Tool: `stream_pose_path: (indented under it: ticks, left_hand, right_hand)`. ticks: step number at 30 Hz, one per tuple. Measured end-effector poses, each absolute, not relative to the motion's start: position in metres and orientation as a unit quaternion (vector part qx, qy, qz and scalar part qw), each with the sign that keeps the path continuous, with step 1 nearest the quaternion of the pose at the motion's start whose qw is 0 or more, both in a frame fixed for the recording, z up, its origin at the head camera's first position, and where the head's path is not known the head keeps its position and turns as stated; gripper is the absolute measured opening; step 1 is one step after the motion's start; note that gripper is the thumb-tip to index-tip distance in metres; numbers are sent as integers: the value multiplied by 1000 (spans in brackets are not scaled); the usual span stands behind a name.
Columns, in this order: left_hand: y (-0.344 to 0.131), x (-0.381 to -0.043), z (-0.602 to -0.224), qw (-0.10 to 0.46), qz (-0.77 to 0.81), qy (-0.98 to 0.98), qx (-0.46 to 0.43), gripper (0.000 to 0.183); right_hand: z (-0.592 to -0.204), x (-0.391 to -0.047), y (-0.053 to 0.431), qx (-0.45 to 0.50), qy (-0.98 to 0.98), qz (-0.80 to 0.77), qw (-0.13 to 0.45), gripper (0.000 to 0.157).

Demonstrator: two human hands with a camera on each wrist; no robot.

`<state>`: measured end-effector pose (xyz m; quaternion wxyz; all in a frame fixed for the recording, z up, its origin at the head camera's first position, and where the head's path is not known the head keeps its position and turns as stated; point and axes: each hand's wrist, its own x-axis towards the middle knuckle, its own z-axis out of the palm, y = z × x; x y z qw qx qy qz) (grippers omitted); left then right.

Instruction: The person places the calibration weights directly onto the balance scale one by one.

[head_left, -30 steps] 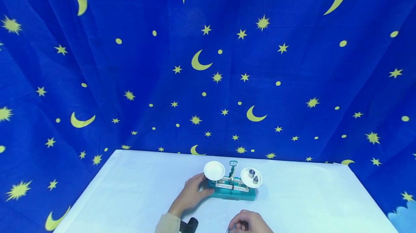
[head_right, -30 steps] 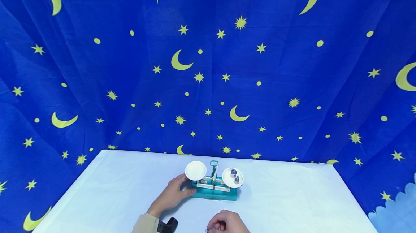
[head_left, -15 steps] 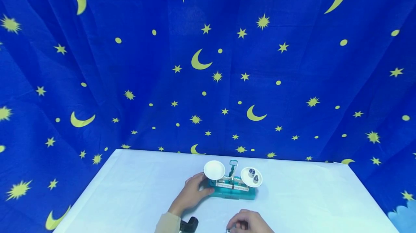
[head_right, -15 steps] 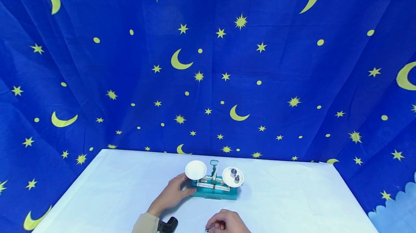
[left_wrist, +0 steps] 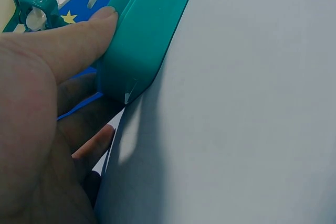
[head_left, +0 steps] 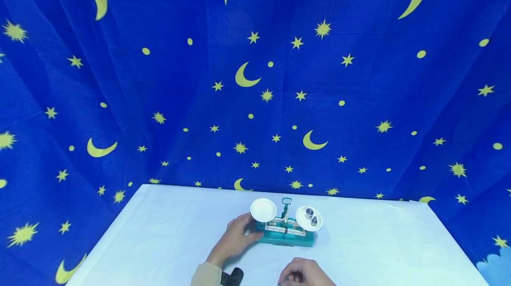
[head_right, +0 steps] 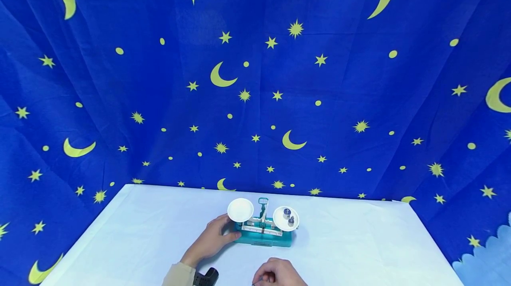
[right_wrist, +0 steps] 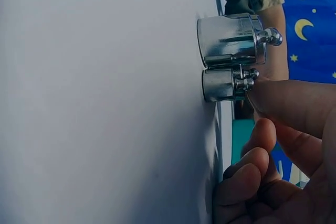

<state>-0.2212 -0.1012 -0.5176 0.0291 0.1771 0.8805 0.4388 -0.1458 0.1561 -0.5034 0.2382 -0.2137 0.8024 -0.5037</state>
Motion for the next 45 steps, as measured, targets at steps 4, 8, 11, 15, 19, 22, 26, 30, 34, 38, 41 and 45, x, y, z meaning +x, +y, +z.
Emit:
stream_pose_path:
  ticks: [4, 8, 11, 15, 19, 22, 26, 30, 34, 38, 41, 45]
  left_hand:
    - [-101, -221, -518, 29, 439, 880, 176, 66]
    - [-100, -220, -516, 36, 441, 880, 171, 67]
    - [-100, -220, -516, 41, 441, 881, 168, 67]
    - [-100, -220, -516, 40, 439, 881, 169, 66]
    - [-100, -221, -517, 39, 439, 881, 171, 66]
    - [-100, -221, -517, 42, 440, 881, 170, 66]
    - [-100, -222, -516, 48, 440, 881, 165, 67]
    - [-100, -222, -516, 50, 440, 882, 163, 67]
    - [-100, -222, -515, 48, 438, 882, 165, 68]
    - [-99, -221, -515, 48, 438, 883, 163, 68]
    - [-99, -221, -515, 48, 438, 883, 161, 68]
    - [-99, -221, -514, 50, 437, 884, 159, 68]
  right_hand:
    - [-503, -146, 155, -216, 804, -500, 239, 12]
    - [-501, -145, 154, -211, 806, -498, 240, 10]
    - [-500, -145, 154, -204, 808, -496, 241, 10]
    - [-499, -144, 154, -195, 811, -494, 245, 9]
    - [-499, -144, 154, -187, 813, -494, 246, 10]
    - [-499, -144, 154, -181, 811, -499, 245, 10]
    - [-499, -144, 154, -171, 810, -504, 245, 10]
    - [-499, -143, 153, -161, 812, -506, 241, 9]
    - [-498, -143, 154, -155, 812, -510, 238, 8]
    - [-496, -142, 154, -151, 810, -516, 236, 9]
    - [-495, -142, 154, -149, 809, -520, 230, 10]
    - [-493, -143, 155, -154, 813, -519, 215, 10]
